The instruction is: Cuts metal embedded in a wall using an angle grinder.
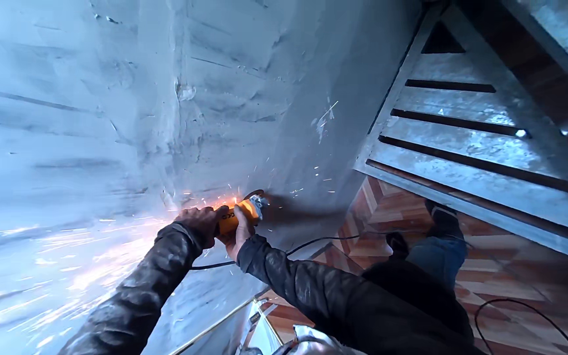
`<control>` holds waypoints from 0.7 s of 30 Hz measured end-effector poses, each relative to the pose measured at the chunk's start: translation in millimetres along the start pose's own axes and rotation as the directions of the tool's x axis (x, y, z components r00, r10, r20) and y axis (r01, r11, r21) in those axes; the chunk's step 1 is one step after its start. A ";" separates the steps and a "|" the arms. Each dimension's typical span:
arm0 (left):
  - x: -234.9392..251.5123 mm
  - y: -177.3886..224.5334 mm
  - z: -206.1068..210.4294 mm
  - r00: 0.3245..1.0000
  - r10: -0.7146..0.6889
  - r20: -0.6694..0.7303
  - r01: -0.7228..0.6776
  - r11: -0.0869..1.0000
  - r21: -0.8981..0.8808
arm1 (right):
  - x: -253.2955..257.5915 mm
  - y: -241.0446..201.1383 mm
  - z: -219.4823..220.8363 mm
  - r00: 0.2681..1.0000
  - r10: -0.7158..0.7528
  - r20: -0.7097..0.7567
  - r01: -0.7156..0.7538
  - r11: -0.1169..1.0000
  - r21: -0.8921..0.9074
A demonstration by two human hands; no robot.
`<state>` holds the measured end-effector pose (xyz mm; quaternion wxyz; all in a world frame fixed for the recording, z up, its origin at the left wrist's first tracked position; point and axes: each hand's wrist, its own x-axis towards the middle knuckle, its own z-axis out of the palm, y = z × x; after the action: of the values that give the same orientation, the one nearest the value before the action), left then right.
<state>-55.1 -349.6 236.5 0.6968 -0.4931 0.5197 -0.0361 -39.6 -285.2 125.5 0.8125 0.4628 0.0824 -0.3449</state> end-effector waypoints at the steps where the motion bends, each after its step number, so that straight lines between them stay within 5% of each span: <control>1: -0.3 0.3 0.2 1.000 -0.003 0.000 0.003 1.000 0.002 | 0.9 0.1 -0.8 1.000 -0.001 0.010 0.001 1.000 -0.004; 21: -3.7 -2.9 0.7 1.000 -0.005 -0.014 0.005 1.000 -0.013 | 4.5 5.5 0.3 1.000 -0.002 -0.001 0.002 1.000 -0.006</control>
<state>-54.9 -348.6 241.1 0.6898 -0.4986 0.5236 -0.0381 -32.8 -285.8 127.4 0.8135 0.4602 0.0844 -0.3454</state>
